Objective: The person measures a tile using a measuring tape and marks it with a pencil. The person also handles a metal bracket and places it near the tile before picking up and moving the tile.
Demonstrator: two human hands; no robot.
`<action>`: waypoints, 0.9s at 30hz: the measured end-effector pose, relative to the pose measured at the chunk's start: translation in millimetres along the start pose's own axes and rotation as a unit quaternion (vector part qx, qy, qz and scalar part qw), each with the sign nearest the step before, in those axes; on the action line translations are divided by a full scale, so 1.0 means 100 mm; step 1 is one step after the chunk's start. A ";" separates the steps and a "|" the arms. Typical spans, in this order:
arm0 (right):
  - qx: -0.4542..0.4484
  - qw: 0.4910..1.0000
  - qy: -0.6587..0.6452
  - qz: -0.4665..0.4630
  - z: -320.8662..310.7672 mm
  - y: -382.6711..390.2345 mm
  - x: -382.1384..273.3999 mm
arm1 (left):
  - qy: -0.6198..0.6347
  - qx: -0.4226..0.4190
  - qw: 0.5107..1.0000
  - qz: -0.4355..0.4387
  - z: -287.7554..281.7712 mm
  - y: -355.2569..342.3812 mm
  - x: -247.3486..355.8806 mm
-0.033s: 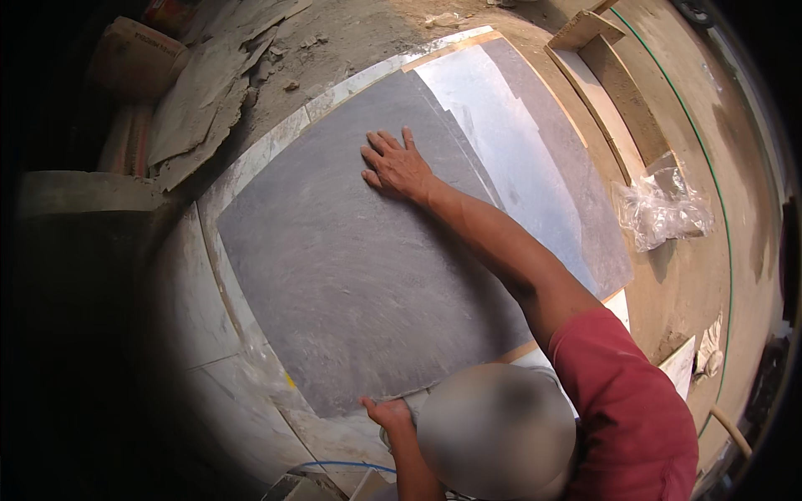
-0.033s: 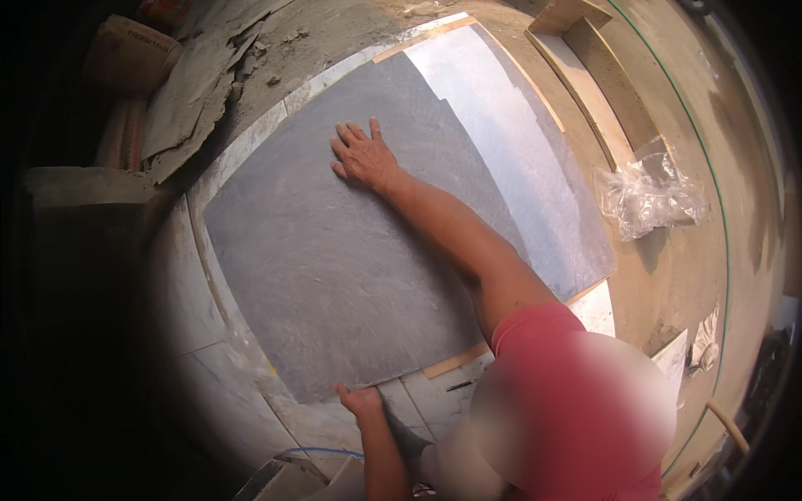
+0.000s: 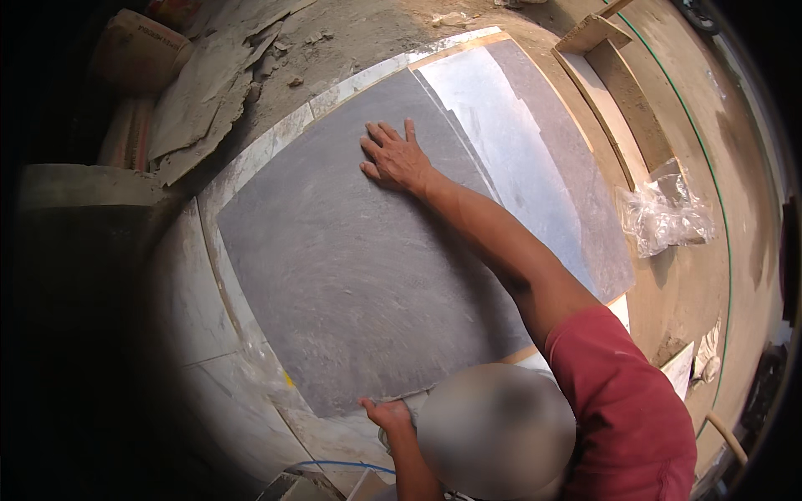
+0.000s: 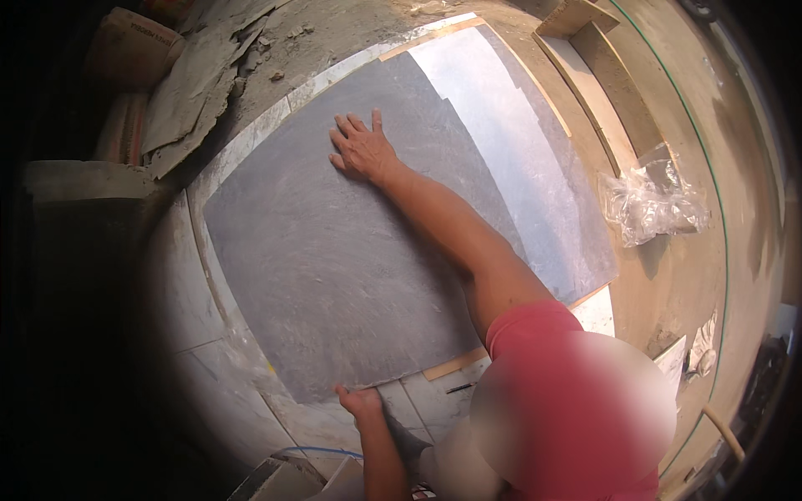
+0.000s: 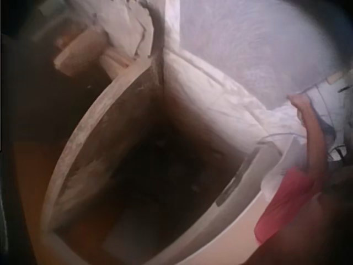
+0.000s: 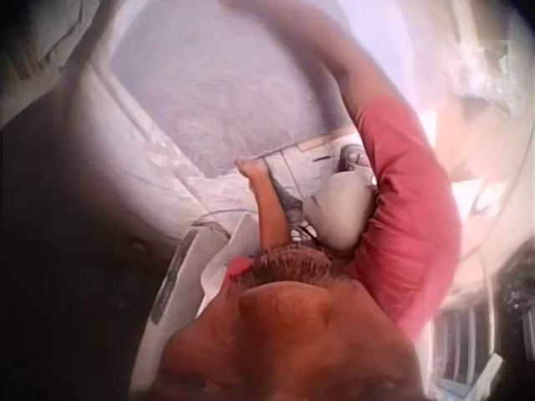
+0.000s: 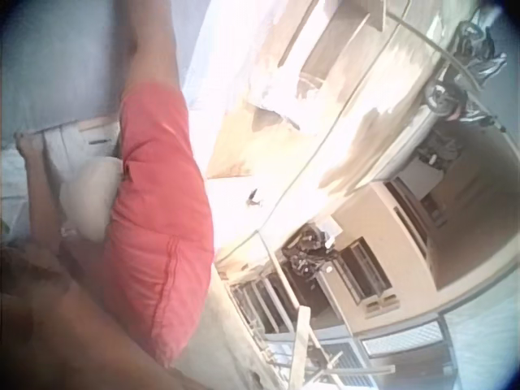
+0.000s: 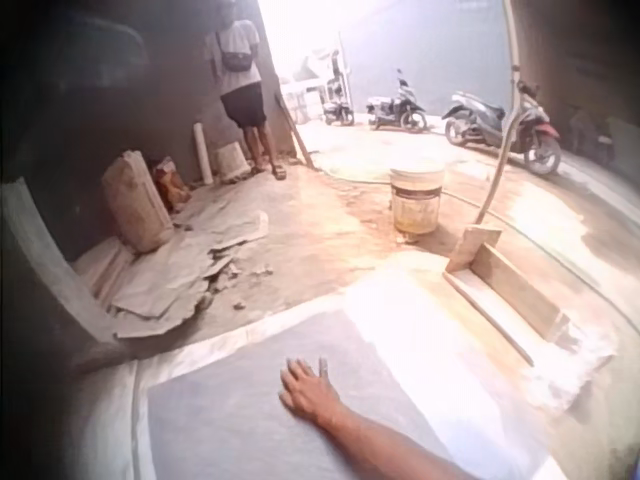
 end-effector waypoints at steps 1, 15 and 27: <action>0.005 1.000 0.013 0.013 0.06 -0.15 0.05 | 0.007 0.007 1.000 -0.002 0.01 0.03 0.00; -0.016 0.998 0.023 0.055 0.20 -1.01 0.36 | 0.029 0.042 0.999 -0.016 0.10 0.09 0.00; -0.013 0.997 0.021 0.067 0.10 -0.94 0.53 | -0.001 -0.028 1.000 -0.003 -0.02 0.03 -0.02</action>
Point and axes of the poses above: each hand's wrist, its own y-axis away from the middle knuckle, its own z-axis out of the palm, x = y × z, the point moved 10 cm from there along -y, towards the middle knuckle, and after that the axes turned 8 degrees about x, right-handed, at the moved point
